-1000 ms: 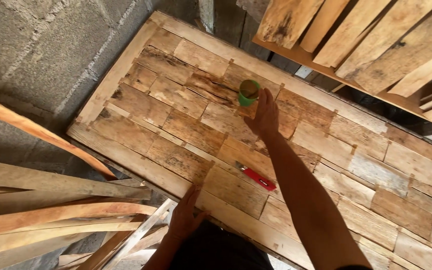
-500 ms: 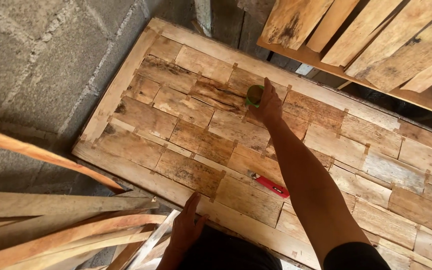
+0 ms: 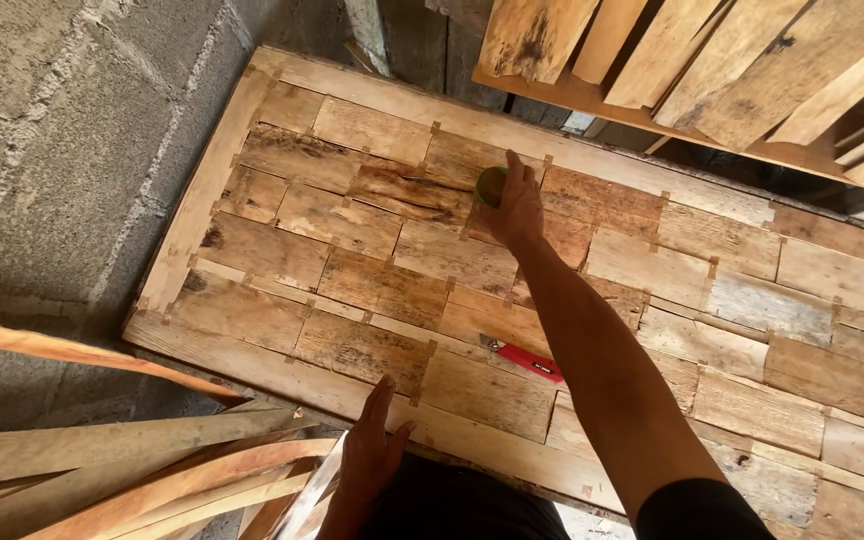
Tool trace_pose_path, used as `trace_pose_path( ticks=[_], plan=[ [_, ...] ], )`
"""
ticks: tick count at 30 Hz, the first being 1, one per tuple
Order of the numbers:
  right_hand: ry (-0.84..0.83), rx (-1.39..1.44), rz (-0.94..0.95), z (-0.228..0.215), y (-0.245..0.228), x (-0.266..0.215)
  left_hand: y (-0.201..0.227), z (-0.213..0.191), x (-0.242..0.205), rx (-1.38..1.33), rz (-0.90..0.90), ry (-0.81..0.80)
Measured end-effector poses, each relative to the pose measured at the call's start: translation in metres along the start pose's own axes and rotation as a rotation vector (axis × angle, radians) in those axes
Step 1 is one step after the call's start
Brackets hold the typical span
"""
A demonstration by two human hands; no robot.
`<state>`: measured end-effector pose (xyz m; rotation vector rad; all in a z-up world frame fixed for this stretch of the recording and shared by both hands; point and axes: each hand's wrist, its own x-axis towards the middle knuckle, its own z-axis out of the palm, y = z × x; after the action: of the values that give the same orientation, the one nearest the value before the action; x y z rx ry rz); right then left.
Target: Apply tape to secure wood pieces on a wooden panel.
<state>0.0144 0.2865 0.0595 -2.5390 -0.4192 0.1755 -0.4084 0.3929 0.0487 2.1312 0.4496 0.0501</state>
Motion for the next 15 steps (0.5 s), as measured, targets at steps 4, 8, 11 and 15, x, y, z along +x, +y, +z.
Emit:
trace_pose_path(
  ticks=[4,8,11,15],
  plan=[
    [0.038,0.044,0.044,-0.036,0.026,-0.020,-0.002,0.014,0.003,0.017,0.069,-0.012],
    [0.107,0.015,0.091,-0.079,0.077,-0.045,0.013,0.025,0.010,0.047,0.134,-0.050],
    [0.186,-0.030,0.081,-0.110,0.130,-0.072,0.023,0.034,0.013,0.071,0.142,-0.116],
    [0.281,-0.093,0.117,-0.148,0.203,-0.108,0.028,0.052,0.011,0.112,0.224,-0.143]
  ],
)
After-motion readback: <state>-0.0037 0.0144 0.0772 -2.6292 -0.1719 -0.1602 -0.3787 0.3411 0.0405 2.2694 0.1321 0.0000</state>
